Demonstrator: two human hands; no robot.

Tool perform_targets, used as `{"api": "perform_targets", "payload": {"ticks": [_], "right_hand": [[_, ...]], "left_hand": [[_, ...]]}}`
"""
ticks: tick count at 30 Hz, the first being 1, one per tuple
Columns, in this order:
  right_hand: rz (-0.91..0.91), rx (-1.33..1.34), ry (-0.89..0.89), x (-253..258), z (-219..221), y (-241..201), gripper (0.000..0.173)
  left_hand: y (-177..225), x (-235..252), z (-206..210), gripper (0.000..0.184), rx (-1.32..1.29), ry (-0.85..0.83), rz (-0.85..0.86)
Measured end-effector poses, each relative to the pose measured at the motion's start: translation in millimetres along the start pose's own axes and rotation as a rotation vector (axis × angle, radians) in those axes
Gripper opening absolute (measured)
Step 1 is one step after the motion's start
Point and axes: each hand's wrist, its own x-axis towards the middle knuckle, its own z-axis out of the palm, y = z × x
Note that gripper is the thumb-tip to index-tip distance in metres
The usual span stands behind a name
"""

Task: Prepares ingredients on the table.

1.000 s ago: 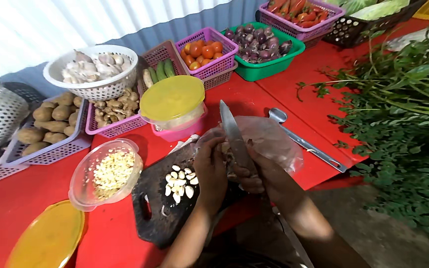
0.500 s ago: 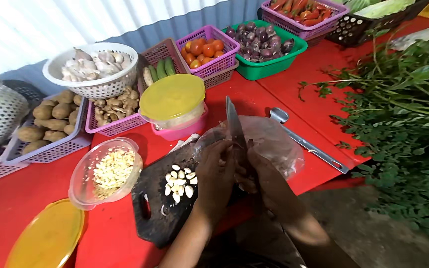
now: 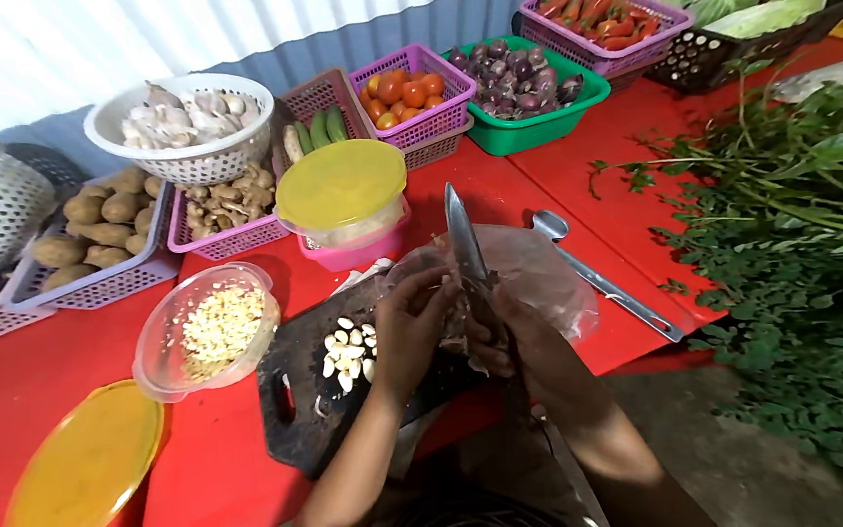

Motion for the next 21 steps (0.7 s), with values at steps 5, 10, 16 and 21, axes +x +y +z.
{"api": "perform_targets", "payload": {"ticks": [5, 10, 16, 21], "right_hand": [[-0.107, -0.262, 0.173, 3.7, -6.1, -6.4, 0.036], [-0.241, -0.656, 0.272, 10.4, -11.1, -3.5, 0.04], [-0.276, -0.74, 0.339, 8.1, -10.1, -2.2, 0.043], [-0.227, -0.833, 0.335, 8.0, -20.9, -5.4, 0.033]], "left_hand": [[7.3, 10.2, -8.0, 0.02, -0.379, 0.063, -0.283], [8.7, 13.8, -6.5, 0.019, -0.508, 0.148, -0.427], [0.0, 12.9, -14.1, 0.025, -0.135, -0.006, -0.268], [2.1, -0.3, -36.6, 0.022, 0.822, -0.022, 0.169]]}}
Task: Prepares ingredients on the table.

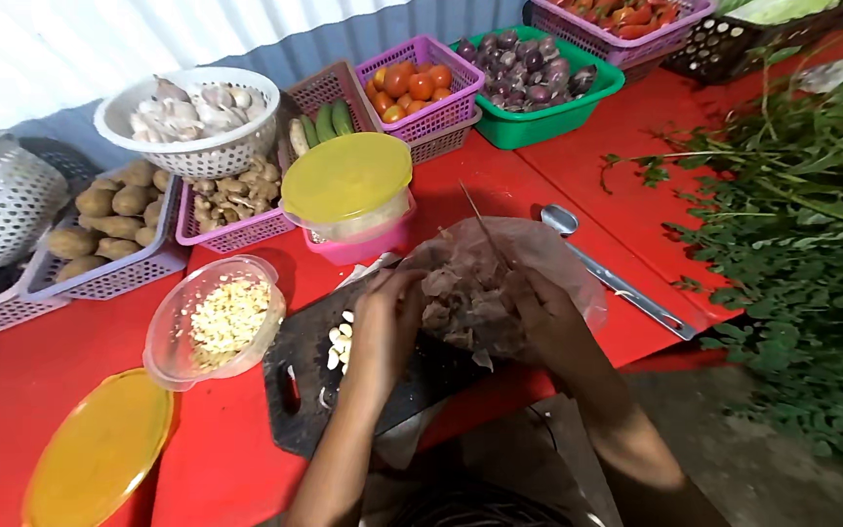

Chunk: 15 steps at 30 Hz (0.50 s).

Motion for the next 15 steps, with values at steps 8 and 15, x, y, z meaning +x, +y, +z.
{"api": "perform_targets", "payload": {"ticks": [8, 15], "right_hand": [[0.062, -0.063, -0.054, 1.8, -4.3, 1.8, 0.035], [0.091, -0.098, -0.081, -2.9, -7.0, -3.8, 0.037]], "left_hand": [[-17.0, -17.7, -24.8, 0.02, 0.384, -0.334, -0.281], [30.7, -40.9, 18.3, 0.016, 0.39, -0.234, 0.133]]}}
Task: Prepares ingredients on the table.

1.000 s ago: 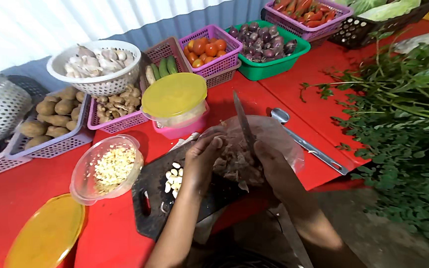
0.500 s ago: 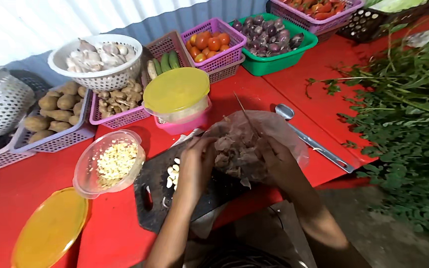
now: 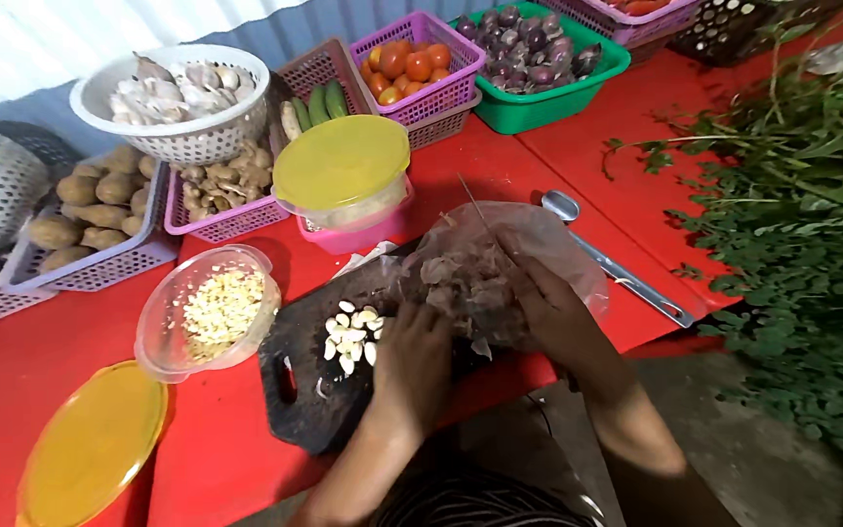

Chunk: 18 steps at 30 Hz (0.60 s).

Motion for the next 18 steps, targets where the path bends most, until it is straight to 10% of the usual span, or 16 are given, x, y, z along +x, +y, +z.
{"api": "perform_targets", "payload": {"ticks": [18], "right_hand": [[-0.164, 0.125, -0.157, -20.7, 9.5, -4.7, 0.048]], "left_hand": [[-10.2, 14.1, 9.5, 0.023, -0.356, 0.236, -0.061]]}}
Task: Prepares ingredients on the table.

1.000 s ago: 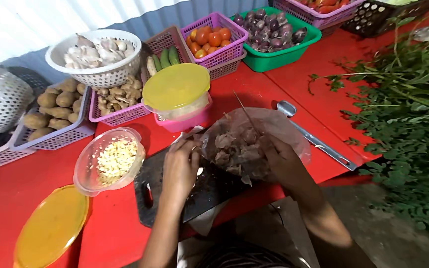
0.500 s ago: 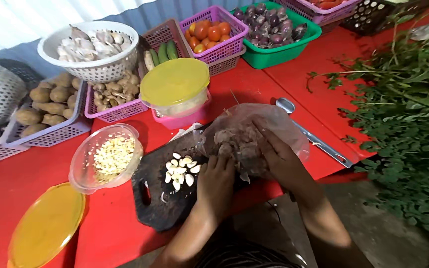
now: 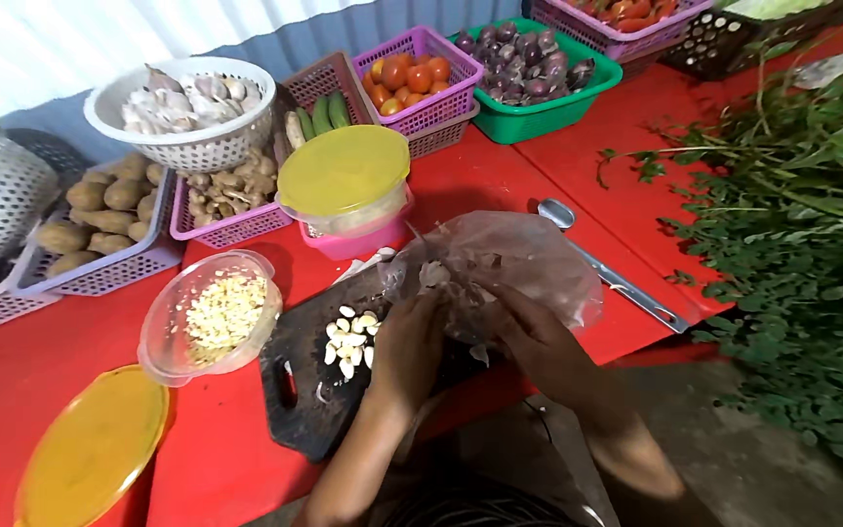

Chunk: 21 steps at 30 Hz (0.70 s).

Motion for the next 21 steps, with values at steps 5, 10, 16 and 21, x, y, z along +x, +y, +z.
{"api": "perform_targets", "payload": {"ticks": [5, 10, 16, 21], "right_hand": [[-0.072, -0.104, 0.033, -3.5, 18.3, -2.6, 0.058], [-0.14, -0.161, 0.142, -1.5, 26.5, 4.8, 0.052], [-0.085, 0.04, 0.045, 4.2, 16.4, -2.8, 0.047], [-0.046, 0.247, 0.107, 10.9, 20.5, -5.6, 0.037]], "left_hand": [[1.0, 7.7, -5.2, 0.017, -0.063, 0.051, 0.005], [-0.3, 7.2, 0.9, 0.012, -0.124, 0.178, 0.07], [3.5, 9.9, 0.9, 0.012, -0.154, 0.231, 0.125], [3.3, 13.6, 8.6, 0.014, -0.028, 0.322, 0.223]]}}
